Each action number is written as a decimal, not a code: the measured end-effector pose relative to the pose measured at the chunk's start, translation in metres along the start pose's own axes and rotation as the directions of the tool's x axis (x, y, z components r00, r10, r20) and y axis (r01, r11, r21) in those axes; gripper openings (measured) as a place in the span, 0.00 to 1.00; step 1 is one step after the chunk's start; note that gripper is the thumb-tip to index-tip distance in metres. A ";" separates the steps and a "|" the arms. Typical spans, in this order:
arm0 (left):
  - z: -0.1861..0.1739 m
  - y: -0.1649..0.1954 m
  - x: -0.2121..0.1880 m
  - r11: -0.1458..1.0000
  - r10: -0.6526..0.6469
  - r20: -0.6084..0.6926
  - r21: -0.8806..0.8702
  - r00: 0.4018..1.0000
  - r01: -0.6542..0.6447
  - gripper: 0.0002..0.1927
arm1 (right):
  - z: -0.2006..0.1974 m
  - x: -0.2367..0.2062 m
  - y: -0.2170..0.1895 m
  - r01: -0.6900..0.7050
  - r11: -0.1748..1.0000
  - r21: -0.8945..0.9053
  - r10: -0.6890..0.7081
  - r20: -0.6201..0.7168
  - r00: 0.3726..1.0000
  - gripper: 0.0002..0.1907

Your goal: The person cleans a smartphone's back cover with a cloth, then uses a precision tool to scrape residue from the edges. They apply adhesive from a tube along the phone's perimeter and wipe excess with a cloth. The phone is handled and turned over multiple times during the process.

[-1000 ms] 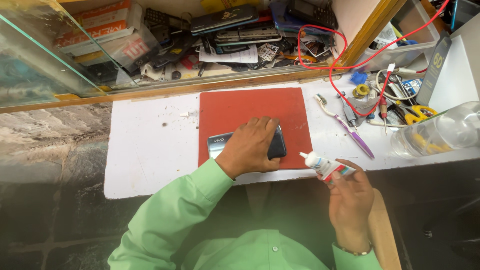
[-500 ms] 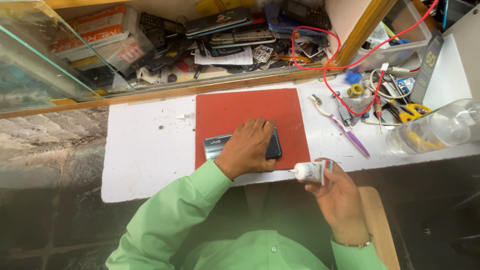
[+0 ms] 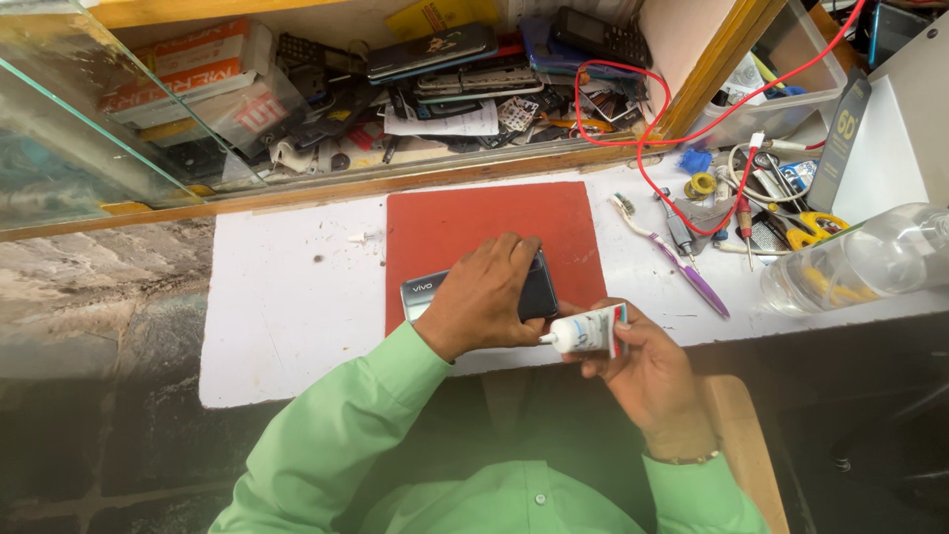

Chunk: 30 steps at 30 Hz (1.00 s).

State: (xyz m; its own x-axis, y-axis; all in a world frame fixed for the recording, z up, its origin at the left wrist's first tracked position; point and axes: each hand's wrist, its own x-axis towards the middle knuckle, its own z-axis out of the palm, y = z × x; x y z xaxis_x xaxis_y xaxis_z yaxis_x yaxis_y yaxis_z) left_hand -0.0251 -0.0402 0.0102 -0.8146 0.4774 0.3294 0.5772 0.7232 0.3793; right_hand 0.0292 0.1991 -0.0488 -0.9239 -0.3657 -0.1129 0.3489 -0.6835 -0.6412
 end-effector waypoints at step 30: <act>-0.071 -0.010 -0.033 0.950 0.019 -0.254 -0.296 0.967 -0.097 0.35 | 0.084 0.013 -0.009 0.081 0.996 -0.026 -0.070 0.292 0.954 0.19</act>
State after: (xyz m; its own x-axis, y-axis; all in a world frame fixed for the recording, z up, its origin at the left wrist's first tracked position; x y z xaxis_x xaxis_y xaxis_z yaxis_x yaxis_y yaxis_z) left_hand -0.0003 -0.0988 0.0570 -0.7622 0.3489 0.5453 0.6441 0.4931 0.5849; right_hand 0.0270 0.1472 0.0188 -0.8595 -0.4858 0.1587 0.2689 -0.6940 -0.6678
